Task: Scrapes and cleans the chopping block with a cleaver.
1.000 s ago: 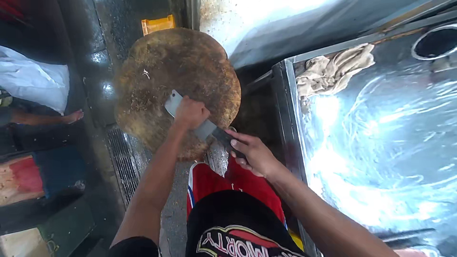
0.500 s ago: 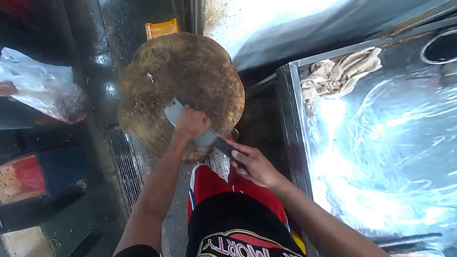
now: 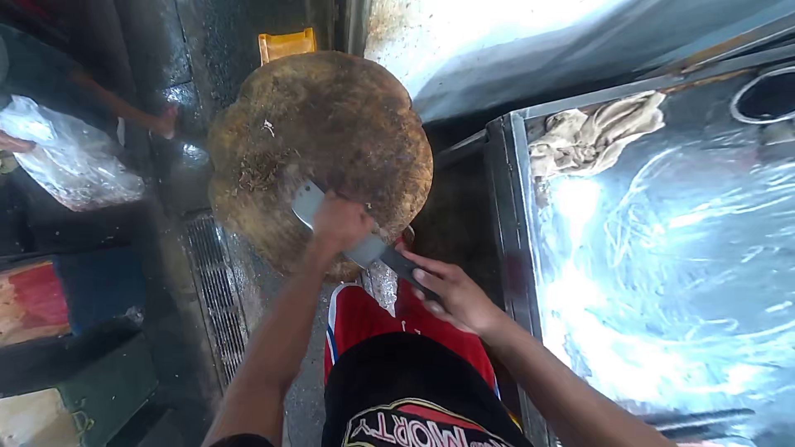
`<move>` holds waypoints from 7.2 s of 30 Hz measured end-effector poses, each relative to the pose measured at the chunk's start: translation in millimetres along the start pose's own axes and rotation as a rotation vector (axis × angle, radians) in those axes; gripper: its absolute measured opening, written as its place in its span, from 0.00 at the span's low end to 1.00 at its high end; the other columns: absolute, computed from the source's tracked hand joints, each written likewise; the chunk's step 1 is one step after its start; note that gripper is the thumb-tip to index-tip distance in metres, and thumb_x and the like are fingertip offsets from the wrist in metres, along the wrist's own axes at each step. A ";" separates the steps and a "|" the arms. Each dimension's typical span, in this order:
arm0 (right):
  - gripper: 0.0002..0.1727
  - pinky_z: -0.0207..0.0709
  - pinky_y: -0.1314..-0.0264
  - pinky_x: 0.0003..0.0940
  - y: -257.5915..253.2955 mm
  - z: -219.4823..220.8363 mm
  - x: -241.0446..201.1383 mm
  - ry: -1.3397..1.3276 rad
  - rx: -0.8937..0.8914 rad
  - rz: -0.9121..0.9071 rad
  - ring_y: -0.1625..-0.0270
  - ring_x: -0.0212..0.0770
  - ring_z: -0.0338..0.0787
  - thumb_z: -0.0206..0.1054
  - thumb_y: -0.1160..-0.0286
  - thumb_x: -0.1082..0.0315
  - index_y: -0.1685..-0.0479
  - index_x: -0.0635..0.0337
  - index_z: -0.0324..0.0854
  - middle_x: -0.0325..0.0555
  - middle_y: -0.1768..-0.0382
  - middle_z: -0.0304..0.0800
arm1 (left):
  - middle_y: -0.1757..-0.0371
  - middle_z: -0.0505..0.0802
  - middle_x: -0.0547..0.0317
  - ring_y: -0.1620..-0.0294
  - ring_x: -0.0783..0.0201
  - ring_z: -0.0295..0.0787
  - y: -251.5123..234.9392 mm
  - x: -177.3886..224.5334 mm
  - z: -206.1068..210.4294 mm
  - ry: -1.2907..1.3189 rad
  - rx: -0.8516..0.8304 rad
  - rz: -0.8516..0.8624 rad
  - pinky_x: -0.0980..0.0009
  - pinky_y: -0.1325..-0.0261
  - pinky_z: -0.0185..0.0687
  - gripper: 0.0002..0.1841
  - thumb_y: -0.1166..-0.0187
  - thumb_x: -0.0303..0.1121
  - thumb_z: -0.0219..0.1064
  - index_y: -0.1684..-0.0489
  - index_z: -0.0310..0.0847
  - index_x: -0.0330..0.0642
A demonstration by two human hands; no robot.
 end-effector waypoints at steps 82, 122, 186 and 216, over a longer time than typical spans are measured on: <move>0.28 0.62 0.90 0.26 68.3 -68.2 -16.4 -0.008 0.132 0.062 0.87 0.32 0.68 0.55 0.11 0.60 0.12 0.41 0.71 0.41 0.70 0.83 | 0.69 0.93 0.57 0.56 0.56 0.91 -38.4 105.9 11.4 0.067 -0.124 0.134 0.50 0.30 0.72 0.24 0.15 0.50 0.52 0.71 0.89 0.47; 0.27 0.62 0.89 0.25 0.4 -29.0 -50.5 0.010 -0.023 0.023 0.87 0.31 0.67 0.54 0.06 0.58 0.09 0.39 0.67 0.41 0.70 0.81 | 0.77 0.89 0.54 0.65 0.51 0.89 -45.1 21.1 -21.5 -0.072 0.052 0.051 0.46 0.39 0.77 0.24 0.16 0.47 0.53 0.82 0.82 0.45; 0.30 0.65 0.89 0.27 88.3 -30.0 58.7 0.114 -0.072 0.180 0.86 0.31 0.69 0.56 0.14 0.55 0.11 0.37 0.69 0.41 0.69 0.83 | 0.61 0.96 0.51 0.48 0.50 0.93 75.8 82.6 70.1 0.158 -0.150 -0.064 0.44 0.21 0.67 0.31 0.15 0.56 0.44 0.65 0.91 0.45; 0.31 0.63 0.90 0.23 87.7 -72.1 36.5 0.187 -0.165 0.289 0.88 0.29 0.68 0.58 0.17 0.57 0.12 0.39 0.70 0.40 0.71 0.82 | 0.60 0.96 0.48 0.49 0.48 0.93 85.3 110.0 81.2 0.245 -0.095 -0.198 0.42 0.27 0.71 0.30 0.14 0.52 0.43 0.65 0.89 0.42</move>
Point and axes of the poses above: each hand's wrist, its own y-axis away from the middle knuckle, its own z-axis out of the palm, x = y × z, the point moved 5 cm from there along -y, towards the middle knuckle
